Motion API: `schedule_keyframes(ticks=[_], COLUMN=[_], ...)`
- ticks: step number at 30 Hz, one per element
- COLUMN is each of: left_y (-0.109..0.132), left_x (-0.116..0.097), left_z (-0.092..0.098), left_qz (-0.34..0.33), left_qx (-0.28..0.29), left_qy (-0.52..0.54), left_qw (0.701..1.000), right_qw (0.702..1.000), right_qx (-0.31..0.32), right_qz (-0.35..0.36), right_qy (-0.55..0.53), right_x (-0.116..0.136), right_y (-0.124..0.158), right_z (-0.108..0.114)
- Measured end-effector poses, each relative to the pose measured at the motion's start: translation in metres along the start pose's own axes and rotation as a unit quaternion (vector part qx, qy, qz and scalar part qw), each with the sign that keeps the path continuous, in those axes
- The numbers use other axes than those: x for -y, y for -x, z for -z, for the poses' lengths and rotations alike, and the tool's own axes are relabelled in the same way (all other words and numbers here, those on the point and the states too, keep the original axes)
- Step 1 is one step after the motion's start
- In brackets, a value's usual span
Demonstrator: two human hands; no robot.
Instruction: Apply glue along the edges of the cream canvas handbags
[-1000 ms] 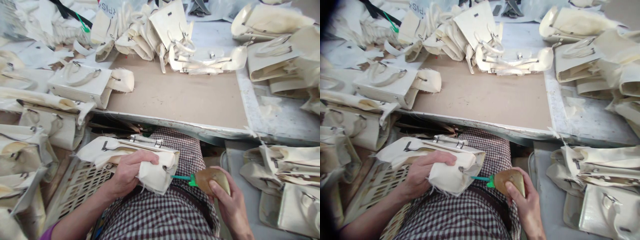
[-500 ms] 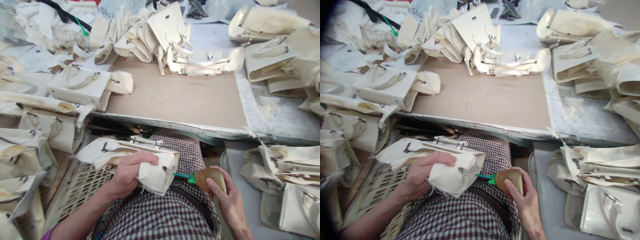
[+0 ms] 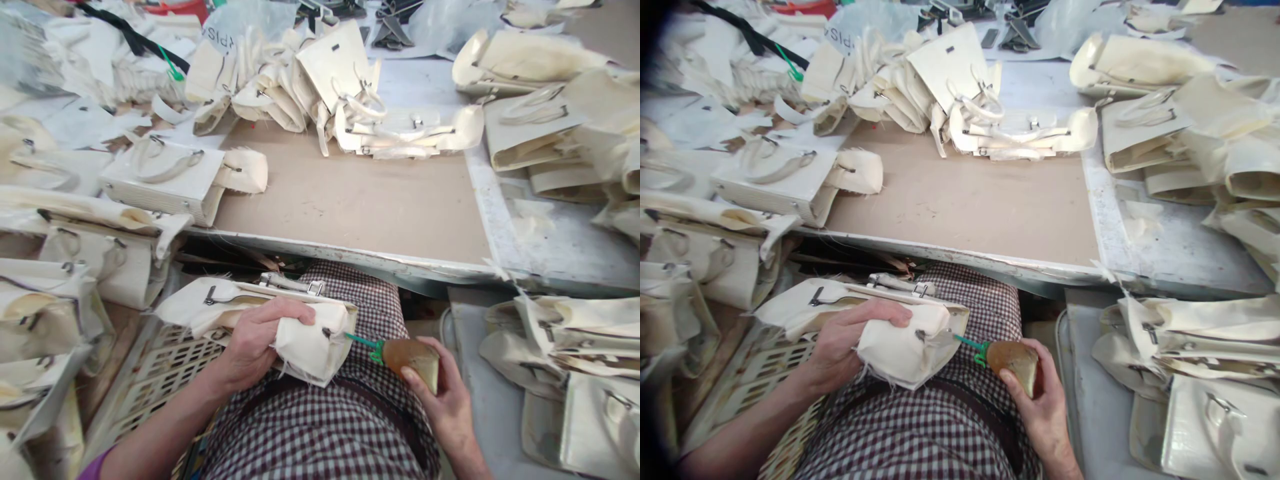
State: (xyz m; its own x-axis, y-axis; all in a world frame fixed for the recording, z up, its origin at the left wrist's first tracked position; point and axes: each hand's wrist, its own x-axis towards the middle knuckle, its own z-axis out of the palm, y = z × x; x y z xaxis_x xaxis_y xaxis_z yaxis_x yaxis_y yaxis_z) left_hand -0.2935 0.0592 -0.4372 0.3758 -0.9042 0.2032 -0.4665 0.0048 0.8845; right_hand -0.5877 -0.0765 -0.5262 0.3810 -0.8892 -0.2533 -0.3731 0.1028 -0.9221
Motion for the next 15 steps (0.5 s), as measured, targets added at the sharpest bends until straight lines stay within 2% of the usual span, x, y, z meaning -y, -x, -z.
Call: schedule_keyframes(ticks=[3,6,10,15], left_y=[0.002,0.004,0.002,-0.005], left_x=[0.002,0.003,0.004,0.001], left_z=[-0.001,-0.001,0.0,-0.001], left_qz=[0.018,0.006,0.043,0.08], left_qx=[0.015,0.033,0.008,-0.024], left_qy=[0.014,0.013,0.038,0.068], left_qw=[1.0,0.999,0.998,0.994], right_qw=[1.0,0.998,0.997,0.991], right_qx=[0.005,-0.029,-0.05,-0.024], right_qz=[-0.019,-0.04,-0.055,-0.123], right_qy=[0.012,0.034,0.031,-0.055], right_x=[-0.001,0.001,0.011,0.031], right_y=[-0.002,-0.003,-0.002,-0.001], right_z=[0.004,0.012,0.012,-0.002])
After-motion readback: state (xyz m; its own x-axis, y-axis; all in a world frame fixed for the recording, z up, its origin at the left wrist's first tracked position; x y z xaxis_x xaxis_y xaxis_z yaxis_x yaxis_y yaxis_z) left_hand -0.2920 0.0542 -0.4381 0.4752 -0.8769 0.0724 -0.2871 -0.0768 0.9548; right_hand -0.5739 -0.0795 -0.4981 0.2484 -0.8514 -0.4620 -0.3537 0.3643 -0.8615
